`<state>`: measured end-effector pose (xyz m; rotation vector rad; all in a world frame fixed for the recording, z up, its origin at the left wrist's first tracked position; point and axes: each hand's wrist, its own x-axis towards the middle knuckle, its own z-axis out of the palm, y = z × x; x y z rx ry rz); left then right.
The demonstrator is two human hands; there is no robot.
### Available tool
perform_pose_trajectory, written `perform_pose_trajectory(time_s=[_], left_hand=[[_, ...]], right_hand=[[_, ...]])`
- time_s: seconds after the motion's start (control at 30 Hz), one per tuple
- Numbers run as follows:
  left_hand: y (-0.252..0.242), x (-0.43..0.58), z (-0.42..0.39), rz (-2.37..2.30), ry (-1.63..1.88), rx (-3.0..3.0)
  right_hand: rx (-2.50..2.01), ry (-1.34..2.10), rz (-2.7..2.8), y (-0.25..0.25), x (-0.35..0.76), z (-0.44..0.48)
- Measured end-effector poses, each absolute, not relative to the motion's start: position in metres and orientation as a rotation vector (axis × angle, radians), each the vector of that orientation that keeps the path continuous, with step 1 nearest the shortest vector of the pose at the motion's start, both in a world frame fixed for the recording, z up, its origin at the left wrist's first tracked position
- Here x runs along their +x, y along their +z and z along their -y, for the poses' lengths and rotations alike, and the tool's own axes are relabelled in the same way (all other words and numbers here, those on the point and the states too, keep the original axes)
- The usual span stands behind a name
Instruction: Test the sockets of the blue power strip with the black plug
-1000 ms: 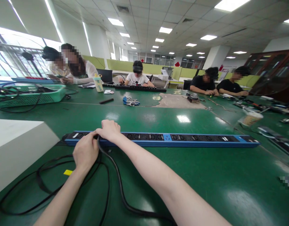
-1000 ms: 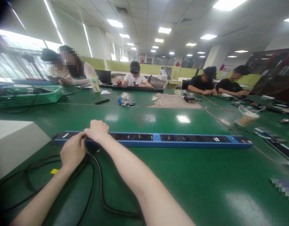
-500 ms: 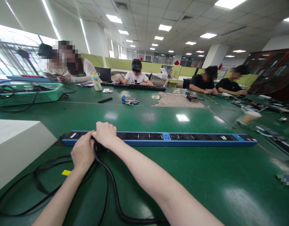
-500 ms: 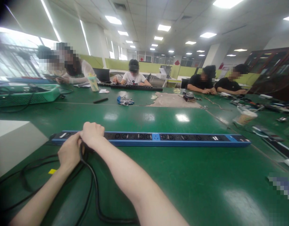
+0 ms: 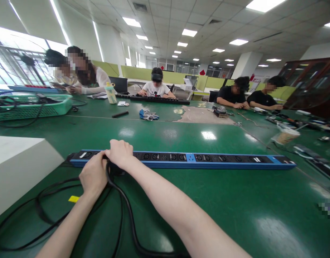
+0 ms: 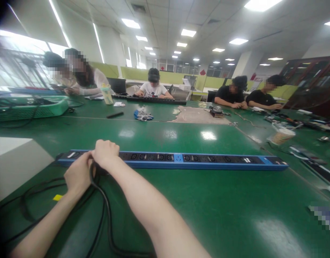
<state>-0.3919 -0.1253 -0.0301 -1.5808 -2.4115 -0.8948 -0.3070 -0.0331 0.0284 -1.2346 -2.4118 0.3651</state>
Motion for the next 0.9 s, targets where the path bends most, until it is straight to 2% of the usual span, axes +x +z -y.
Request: perform_pose_trajectory(time_s=[0.17,0.3,0.33,0.5,0.63,0.73,0.9], left_hand=[[-0.032,-0.389,0.125,2.308,-0.877,-1.504],[-0.033,-0.389,0.126,2.269,-0.913,-1.532],[-0.033,-0.389,0.127,2.264,-0.922,-1.537],[-0.03,-0.388,0.127,2.247,-0.924,-1.566],[-0.031,-0.388,0.126,2.284,-0.895,-1.526],[-0.032,-0.388,0.126,2.271,-0.897,-1.523],[-0.031,-0.388,0.128,2.302,-0.873,-1.544]], right_hand=[[-1.192,0.464,2.526,0.048,-0.3,0.021],[-1.115,0.922,2.69,0.079,-0.275,0.002],[-1.107,0.925,2.684,0.086,-0.269,-0.002],[-0.921,0.512,2.709,0.096,-0.259,0.005],[-0.633,0.202,2.973,0.078,-0.267,0.03],[-0.605,-0.089,2.885,0.063,-0.272,0.044],[-0.63,-0.259,2.768,0.045,-0.277,0.054]])
